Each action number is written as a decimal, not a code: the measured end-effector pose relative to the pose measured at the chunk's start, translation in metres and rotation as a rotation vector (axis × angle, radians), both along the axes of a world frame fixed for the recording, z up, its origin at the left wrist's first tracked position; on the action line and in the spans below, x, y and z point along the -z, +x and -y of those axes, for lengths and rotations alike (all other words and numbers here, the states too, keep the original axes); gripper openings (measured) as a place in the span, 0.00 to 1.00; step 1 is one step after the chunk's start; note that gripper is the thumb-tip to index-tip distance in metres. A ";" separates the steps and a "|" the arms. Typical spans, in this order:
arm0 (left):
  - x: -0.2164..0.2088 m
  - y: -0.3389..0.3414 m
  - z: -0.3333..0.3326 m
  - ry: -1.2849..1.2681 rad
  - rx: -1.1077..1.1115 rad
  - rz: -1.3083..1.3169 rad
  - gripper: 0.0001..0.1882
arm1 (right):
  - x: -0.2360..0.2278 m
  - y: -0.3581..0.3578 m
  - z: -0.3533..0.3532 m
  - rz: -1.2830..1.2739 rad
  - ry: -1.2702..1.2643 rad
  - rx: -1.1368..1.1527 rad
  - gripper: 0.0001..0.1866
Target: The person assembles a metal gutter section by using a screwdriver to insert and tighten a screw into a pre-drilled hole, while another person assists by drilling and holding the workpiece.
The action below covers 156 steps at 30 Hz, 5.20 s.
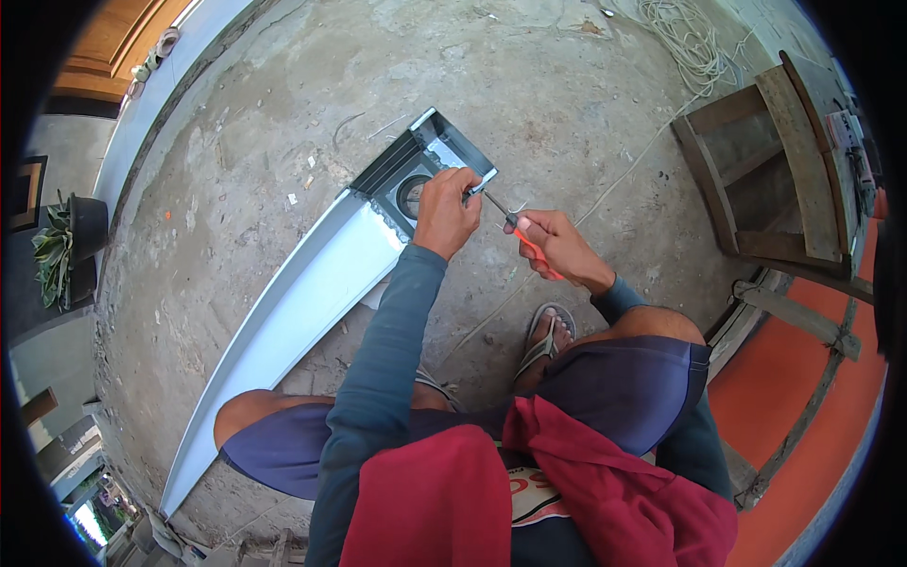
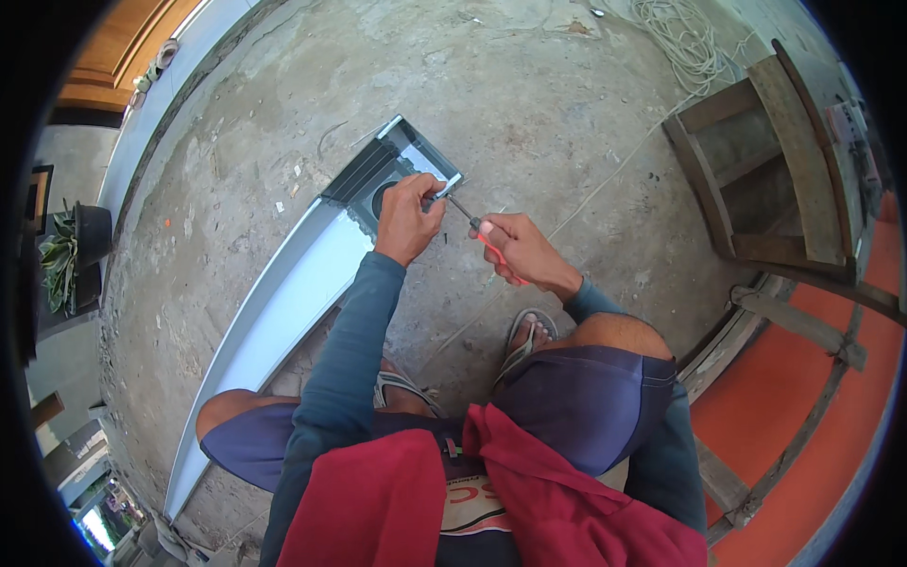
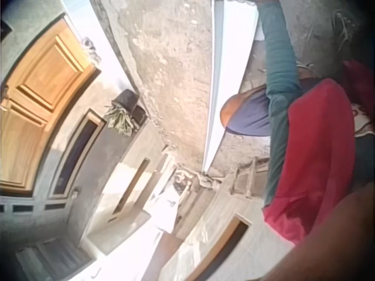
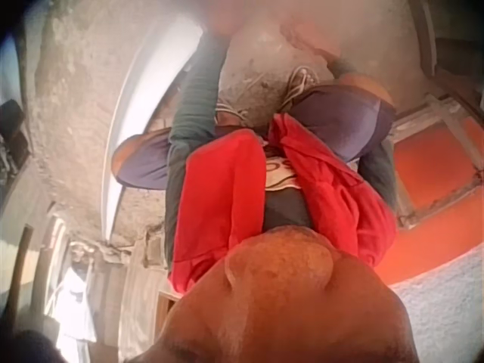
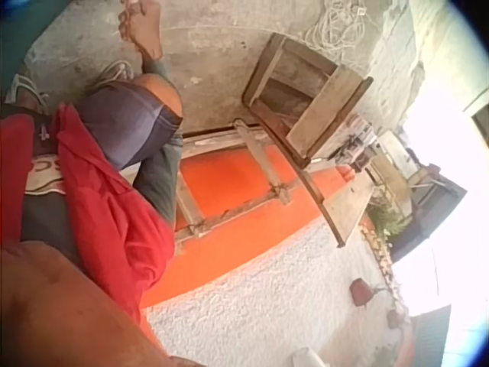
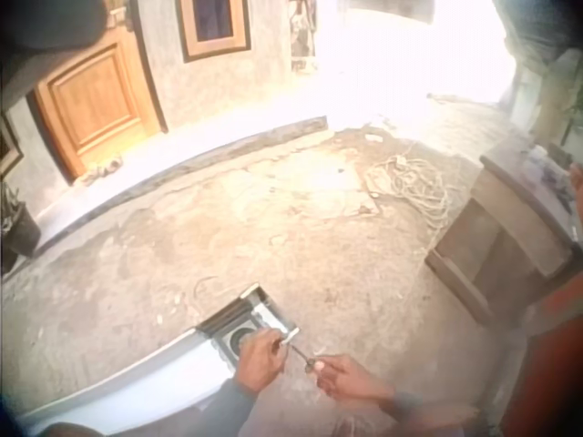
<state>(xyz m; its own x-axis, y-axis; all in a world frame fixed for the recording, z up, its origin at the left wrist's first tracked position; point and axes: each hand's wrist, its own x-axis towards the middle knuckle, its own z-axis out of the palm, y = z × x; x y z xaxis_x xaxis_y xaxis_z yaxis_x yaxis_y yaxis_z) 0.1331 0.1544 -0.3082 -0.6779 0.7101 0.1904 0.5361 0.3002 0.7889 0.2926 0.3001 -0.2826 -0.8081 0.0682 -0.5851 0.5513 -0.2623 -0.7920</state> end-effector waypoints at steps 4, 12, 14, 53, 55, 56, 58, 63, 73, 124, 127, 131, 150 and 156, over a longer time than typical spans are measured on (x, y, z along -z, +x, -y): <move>0.004 0.005 -0.007 -0.026 0.017 -0.042 0.11 | 0.060 0.015 -0.014 -0.046 -1.301 0.215 0.20; -0.045 0.039 0.001 0.018 -0.140 -0.381 0.17 | 0.046 0.040 -0.020 -0.095 -0.839 0.176 0.24; -0.033 0.074 0.013 -0.103 -0.012 -0.199 0.14 | 0.051 0.052 -0.021 -0.094 -0.745 0.198 0.25; -0.135 -0.105 -0.015 -0.115 0.371 0.642 0.08 | -0.129 -0.036 -0.109 -0.302 0.840 -0.064 0.20; -0.137 -0.138 0.000 -0.065 0.297 0.699 0.07 | -0.161 -0.084 -0.084 -0.442 1.078 -0.301 0.17; -0.137 -0.146 0.006 -0.058 0.291 0.718 0.07 | -0.169 -0.100 -0.074 -0.428 1.073 -0.318 0.17; -0.144 -0.145 0.022 0.072 0.262 0.882 0.07 | -0.192 -0.118 -0.049 -0.501 1.058 -0.374 0.20; -0.167 -0.112 0.087 0.231 0.181 1.193 0.07 | -0.230 -0.139 0.020 -0.374 0.953 -0.446 0.20; -0.314 -0.040 0.218 0.606 -0.437 1.432 0.07 | -0.403 -0.203 0.109 -0.116 0.672 -0.909 0.18; -0.175 -0.235 -0.242 2.671 -1.957 -0.497 0.11 | -0.222 -0.560 0.056 -0.484 -0.063 -2.878 0.19; -0.119 -0.248 -0.222 2.719 -1.895 -0.657 0.12 | -0.170 -0.556 0.082 -0.495 -0.018 -2.935 0.18; -0.060 -0.254 -0.204 2.753 -1.834 -0.824 0.13 | -0.103 -0.550 0.099 -0.481 -0.005 -2.954 0.18; 0.022 -0.243 -0.211 2.056 -2.255 -0.513 0.21 | 0.076 -0.553 0.087 -0.097 -0.534 -2.748 0.20; -0.019 -0.251 -0.218 1.278 -2.980 -0.060 0.24 | 0.071 -0.557 0.079 0.009 -0.608 -2.653 0.20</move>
